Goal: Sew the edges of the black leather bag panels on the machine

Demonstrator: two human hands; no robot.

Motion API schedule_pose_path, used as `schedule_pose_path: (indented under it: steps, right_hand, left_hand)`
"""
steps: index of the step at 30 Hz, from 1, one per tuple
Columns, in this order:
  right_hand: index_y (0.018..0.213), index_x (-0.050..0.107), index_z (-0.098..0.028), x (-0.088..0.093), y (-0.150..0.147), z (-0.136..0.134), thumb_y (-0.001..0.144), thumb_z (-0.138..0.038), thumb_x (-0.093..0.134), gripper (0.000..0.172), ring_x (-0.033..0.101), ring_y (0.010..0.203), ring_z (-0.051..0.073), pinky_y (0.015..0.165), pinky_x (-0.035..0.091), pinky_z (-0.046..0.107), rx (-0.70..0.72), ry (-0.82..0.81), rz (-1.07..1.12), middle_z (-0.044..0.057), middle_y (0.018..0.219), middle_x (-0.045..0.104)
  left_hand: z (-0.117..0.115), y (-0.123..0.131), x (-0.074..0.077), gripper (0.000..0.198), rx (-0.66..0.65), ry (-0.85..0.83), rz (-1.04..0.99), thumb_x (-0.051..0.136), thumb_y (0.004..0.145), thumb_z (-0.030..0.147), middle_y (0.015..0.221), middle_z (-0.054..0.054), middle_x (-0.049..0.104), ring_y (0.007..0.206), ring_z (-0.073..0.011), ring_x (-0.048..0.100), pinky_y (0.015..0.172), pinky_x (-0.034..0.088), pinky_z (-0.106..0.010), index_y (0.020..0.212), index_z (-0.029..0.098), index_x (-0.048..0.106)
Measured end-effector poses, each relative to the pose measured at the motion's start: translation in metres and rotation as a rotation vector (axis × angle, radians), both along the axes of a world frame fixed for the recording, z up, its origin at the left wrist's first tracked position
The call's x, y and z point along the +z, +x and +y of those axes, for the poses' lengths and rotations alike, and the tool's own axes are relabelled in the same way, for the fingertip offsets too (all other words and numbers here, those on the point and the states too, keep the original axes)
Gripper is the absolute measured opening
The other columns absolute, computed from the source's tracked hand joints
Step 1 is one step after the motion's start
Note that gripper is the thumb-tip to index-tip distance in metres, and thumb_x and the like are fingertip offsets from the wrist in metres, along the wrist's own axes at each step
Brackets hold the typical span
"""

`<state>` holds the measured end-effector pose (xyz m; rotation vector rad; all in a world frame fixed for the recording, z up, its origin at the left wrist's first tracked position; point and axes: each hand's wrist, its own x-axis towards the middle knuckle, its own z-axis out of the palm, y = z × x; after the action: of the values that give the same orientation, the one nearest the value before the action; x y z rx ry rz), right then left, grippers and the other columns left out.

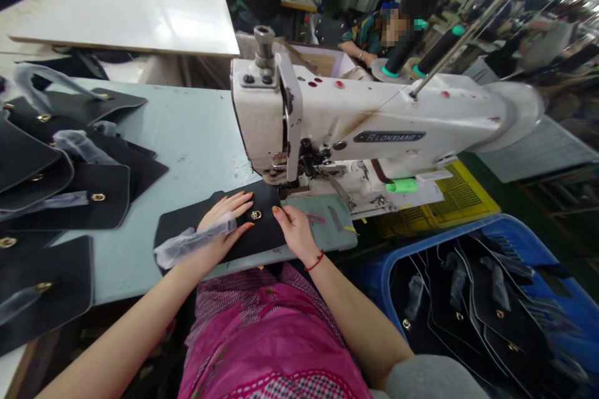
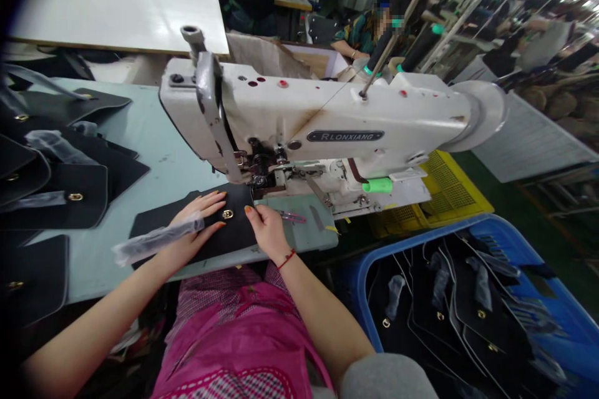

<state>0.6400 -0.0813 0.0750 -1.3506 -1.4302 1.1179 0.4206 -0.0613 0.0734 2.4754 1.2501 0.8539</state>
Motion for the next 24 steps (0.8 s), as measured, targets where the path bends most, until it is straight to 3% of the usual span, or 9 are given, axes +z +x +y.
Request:
schedule_pose_path:
  steps: [3, 7, 14, 24]
  right_hand:
    - [0.063, 0.036, -0.020, 0.001, -0.001, -0.001, 0.093, -0.054, 0.048, 0.047, 0.032, 0.059, 0.011, 0.056, 0.026, 0.024, -0.013, -0.051, 0.054, -0.004, 0.062, 0.032]
    - [0.063, 0.037, -0.020, 0.004, -0.002, -0.002, 0.092, -0.054, 0.048, 0.046, 0.031, 0.060, 0.011, 0.056, 0.025, 0.024, -0.030, -0.085, 0.084, -0.003, 0.064, 0.032]
    - [0.061, 0.035, -0.020, 0.004, -0.002, 0.005, 0.090, -0.055, 0.049, 0.047, 0.029, 0.059, 0.011, 0.054, 0.024, 0.025, -0.035, -0.093, 0.089, -0.003, 0.062, 0.031]
    - [0.061, 0.037, -0.020, 0.003, -0.004, 0.026, 0.091, -0.055, 0.047, 0.048, 0.031, 0.059, 0.010, 0.055, 0.024, 0.025, -0.015, -0.056, 0.061, -0.004, 0.061, 0.031]
  left_hand:
    - [0.004, -0.005, 0.009, 0.035, -0.049, 0.058, 0.058, 0.057, 0.093, 0.043, 0.134, -0.011, 0.063, 0.126, -0.0275, 0.058, 0.110, 0.041, -0.049, 0.120, 0.021, 0.063]
    - [0.007, -0.004, 0.023, 0.029, -0.088, 0.110, 0.053, 0.060, 0.092, 0.040, 0.126, -0.011, 0.068, 0.114, -0.0249, 0.066, 0.103, 0.050, -0.043, 0.109, 0.018, 0.067]
    - [0.008, 0.000, 0.026, 0.028, -0.092, 0.133, 0.051, 0.064, 0.090, 0.037, 0.126, -0.011, 0.068, 0.116, -0.0251, 0.065, 0.102, 0.052, -0.043, 0.110, 0.018, 0.064]
    - [0.020, -0.003, 0.031, 0.032, -0.031, -0.010, 0.067, 0.057, 0.093, 0.043, 0.131, -0.011, 0.064, 0.120, -0.0255, 0.061, 0.106, 0.048, -0.044, 0.116, 0.020, 0.060]
